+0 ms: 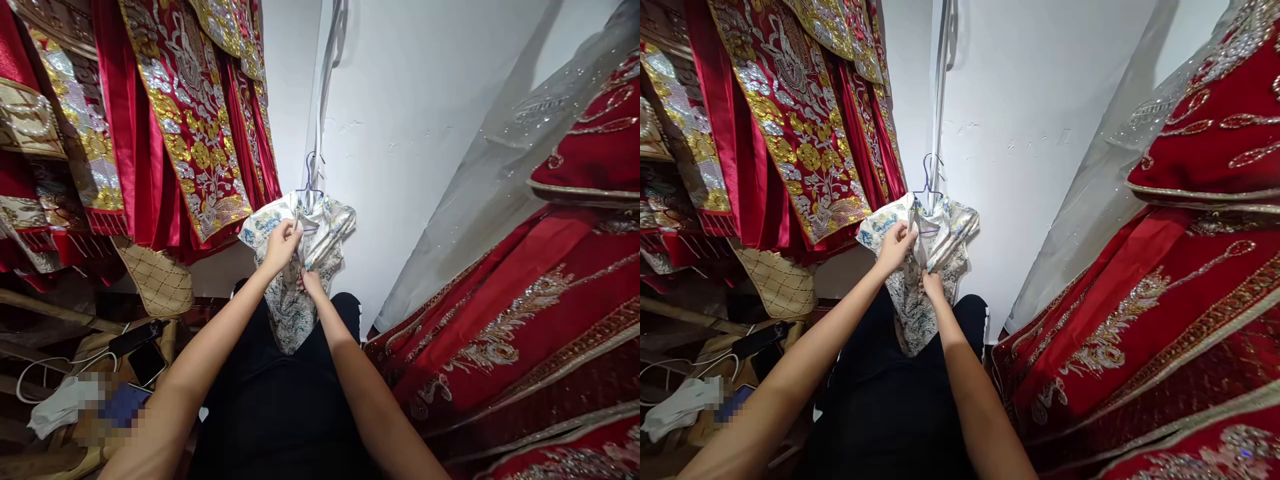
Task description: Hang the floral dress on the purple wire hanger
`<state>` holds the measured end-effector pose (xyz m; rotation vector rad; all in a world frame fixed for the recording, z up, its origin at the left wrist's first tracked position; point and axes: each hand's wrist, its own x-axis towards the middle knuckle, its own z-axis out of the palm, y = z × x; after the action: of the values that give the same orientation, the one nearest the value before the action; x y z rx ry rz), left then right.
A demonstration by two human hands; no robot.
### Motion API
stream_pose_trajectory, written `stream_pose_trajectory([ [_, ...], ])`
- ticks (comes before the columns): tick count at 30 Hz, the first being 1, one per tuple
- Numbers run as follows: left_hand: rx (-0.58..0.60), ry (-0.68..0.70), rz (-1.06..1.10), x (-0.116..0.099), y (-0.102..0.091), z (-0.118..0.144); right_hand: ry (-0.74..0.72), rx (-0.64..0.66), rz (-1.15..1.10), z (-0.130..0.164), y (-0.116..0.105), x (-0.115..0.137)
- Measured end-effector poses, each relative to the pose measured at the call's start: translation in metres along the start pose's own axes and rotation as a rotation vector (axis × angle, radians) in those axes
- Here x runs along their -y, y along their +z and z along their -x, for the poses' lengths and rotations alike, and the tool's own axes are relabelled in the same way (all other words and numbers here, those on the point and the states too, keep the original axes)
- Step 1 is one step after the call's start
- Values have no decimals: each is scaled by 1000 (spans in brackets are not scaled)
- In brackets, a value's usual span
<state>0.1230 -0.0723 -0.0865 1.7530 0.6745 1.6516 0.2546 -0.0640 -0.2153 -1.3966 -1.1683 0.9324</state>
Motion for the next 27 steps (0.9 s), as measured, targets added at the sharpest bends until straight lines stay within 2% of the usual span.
stream_pose_trajectory([
  [3,-32,1,18,14,2,26,102,58,-30,10,-9,-11],
  [7,-212,-194,-85,59,15,100,126,115,-106,38,-21,-25],
  [9,-217,-239,-112,75,25,135,118,165,-143,48,-26,-27],
  [11,-174,-235,-138,81,34,155,104,207,-177,53,-29,-24],
  [16,-50,-158,-254,74,39,157,73,277,-269,59,-33,-12],
  [22,-48,-205,-288,75,48,164,53,269,-316,76,-45,1],
  [25,-43,-199,-252,74,53,167,-5,207,-321,73,-51,22],
  [27,-25,-188,-263,74,54,168,-58,149,-333,59,-52,49],
])
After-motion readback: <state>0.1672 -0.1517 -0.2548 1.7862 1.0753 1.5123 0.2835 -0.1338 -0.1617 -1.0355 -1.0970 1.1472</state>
